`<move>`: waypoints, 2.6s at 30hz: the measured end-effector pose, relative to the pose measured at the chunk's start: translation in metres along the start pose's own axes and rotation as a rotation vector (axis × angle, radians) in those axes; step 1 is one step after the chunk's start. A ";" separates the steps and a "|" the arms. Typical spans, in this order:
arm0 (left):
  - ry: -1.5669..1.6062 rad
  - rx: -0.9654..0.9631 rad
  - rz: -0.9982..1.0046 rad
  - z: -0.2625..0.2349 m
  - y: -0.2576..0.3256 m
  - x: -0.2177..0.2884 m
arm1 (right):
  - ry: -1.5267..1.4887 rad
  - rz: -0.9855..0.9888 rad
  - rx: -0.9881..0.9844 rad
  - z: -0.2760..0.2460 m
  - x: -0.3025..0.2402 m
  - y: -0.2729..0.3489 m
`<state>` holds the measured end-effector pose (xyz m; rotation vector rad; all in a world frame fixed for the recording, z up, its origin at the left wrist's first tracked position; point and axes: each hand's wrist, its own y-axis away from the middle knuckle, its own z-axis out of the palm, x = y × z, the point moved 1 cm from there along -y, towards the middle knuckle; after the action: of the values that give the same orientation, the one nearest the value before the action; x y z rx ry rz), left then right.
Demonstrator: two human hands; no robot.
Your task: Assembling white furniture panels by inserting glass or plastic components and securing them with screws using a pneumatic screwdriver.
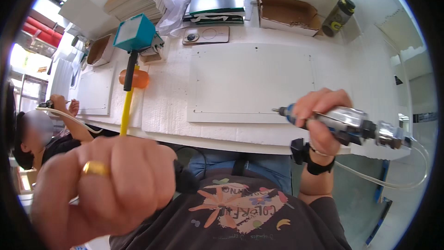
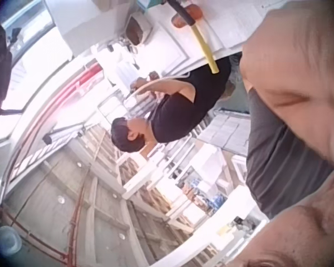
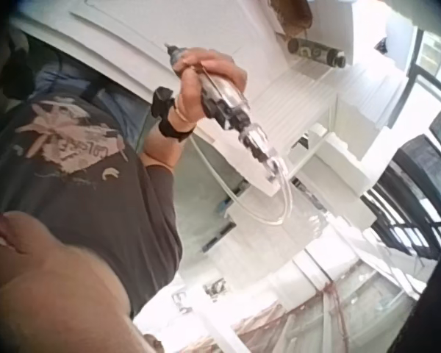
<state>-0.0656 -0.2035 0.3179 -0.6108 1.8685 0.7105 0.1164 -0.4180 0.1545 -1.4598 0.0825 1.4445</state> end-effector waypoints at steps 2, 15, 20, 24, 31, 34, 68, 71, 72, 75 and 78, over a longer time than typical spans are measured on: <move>-0.242 -0.062 -0.026 0.006 0.017 0.013 | 0.011 0.021 -0.015 0.010 0.006 0.003; -2.491 -1.441 0.014 0.040 0.039 0.073 | 0.044 0.122 -0.084 0.054 0.010 0.011; -2.381 -1.243 -0.222 0.049 0.006 0.059 | 0.028 0.158 -0.078 0.058 0.020 0.009; -2.344 -0.488 0.567 0.075 -0.012 0.125 | 0.016 0.154 -0.137 0.070 0.024 0.002; -1.974 -0.225 1.082 0.143 -0.018 0.237 | -0.093 0.150 -0.209 0.092 0.032 -0.021; -2.008 -0.276 0.997 0.152 -0.017 0.234 | -0.169 0.141 -0.223 0.105 0.040 -0.031; -2.188 -0.345 0.854 0.163 -0.035 0.245 | -0.280 0.164 -0.166 0.119 0.087 -0.044; -2.195 -0.323 0.918 0.164 -0.036 0.246 | -0.210 0.157 -0.150 0.120 0.090 -0.042; -2.188 -0.324 0.935 0.164 -0.037 0.246 | -0.197 0.150 -0.139 0.120 0.091 -0.041; -2.134 -0.314 0.986 0.164 -0.039 0.244 | -0.186 0.147 -0.112 0.121 0.094 -0.040; -2.140 -0.314 0.964 0.166 -0.036 0.246 | -0.197 0.152 -0.093 0.121 0.097 -0.039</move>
<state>-0.0273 -0.1353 0.0300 0.8492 -0.1538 1.3540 0.0847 -0.2620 0.1344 -1.4017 0.0038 1.7291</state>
